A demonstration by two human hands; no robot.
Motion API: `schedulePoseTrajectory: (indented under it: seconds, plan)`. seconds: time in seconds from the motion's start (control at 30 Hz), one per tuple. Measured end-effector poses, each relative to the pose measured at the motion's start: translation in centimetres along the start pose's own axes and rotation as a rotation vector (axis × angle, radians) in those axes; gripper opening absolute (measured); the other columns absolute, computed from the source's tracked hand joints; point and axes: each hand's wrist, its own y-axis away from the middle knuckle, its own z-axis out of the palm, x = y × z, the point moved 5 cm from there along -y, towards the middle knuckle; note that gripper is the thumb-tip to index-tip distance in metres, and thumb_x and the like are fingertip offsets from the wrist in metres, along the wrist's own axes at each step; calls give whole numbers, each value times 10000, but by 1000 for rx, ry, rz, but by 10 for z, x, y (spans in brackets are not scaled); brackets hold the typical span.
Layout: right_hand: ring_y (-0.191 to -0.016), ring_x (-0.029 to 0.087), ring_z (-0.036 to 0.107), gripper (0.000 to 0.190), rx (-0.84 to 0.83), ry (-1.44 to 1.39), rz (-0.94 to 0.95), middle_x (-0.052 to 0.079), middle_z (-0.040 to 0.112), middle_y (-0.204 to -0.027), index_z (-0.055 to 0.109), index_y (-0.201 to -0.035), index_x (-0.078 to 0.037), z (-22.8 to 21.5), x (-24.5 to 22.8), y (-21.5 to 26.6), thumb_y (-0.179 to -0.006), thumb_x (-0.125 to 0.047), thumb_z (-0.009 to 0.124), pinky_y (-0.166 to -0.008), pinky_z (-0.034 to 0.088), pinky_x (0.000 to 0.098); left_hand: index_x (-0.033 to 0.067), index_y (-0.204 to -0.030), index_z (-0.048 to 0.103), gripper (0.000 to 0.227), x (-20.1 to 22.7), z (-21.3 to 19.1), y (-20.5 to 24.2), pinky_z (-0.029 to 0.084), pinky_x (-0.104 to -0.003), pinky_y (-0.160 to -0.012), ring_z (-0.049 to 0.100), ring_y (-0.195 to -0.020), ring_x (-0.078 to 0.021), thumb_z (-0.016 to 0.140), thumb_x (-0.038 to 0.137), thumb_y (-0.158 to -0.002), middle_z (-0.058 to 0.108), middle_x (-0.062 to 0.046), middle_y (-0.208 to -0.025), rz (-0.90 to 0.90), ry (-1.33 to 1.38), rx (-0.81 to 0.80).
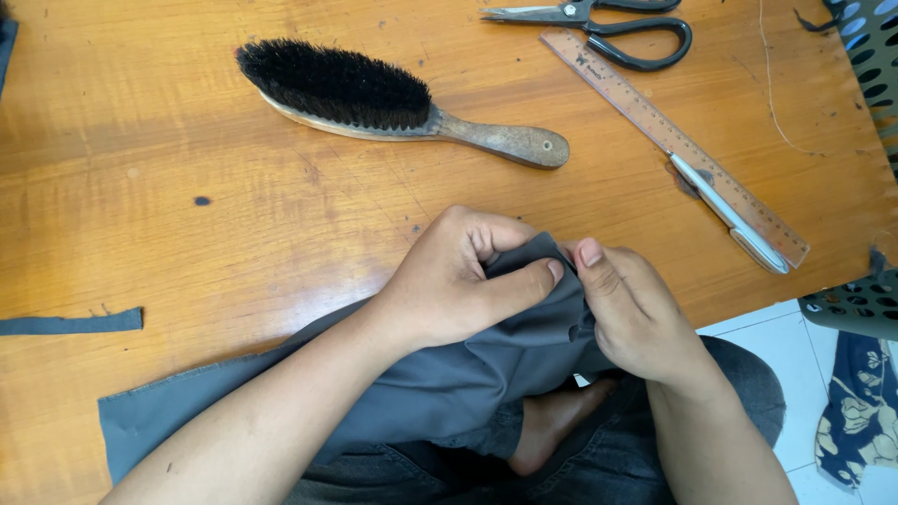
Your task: The person uses a small pair of scissors to trim the edges of a gray fabric piece held in their hands. They carefully cut along the seam and then unfold the fabric to continue trimming the edges.
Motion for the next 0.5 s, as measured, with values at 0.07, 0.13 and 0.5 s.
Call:
schedulePoseTrajectory:
  seconds: [0.07, 0.13, 0.5]
  plan:
    - [-490, 67, 405, 471, 4, -11, 0, -35, 436, -553, 479, -638, -69, 0, 0, 0, -913, -375, 250, -439, 343, 218, 127, -519, 345, 338, -1, 1, 0, 212, -204, -437, 263, -502, -2, 512, 89, -811, 264, 99, -525, 1, 16, -9]
    - [-506, 65, 415, 470, 8, -24, 2, -32, 449, -568, 491, -650, -62, 1, 0, 0, -913, -372, 255, -449, 350, 217, 118, -529, 374, 314, -1, 2, 0, 228, -199, -444, 280, -513, 2, 505, 79, -811, 282, 99, -536, 1, 33, -18]
    - [-499, 65, 420, 469, 4, -45, 3, -25, 459, -561, 487, -654, -61, 1, -1, -1, -913, -374, 253, -445, 357, 212, 135, -520, 292, 367, -1, 4, 0, 192, -209, -437, 242, -500, -9, 504, 91, -816, 236, 94, -534, 8, 57, -33]
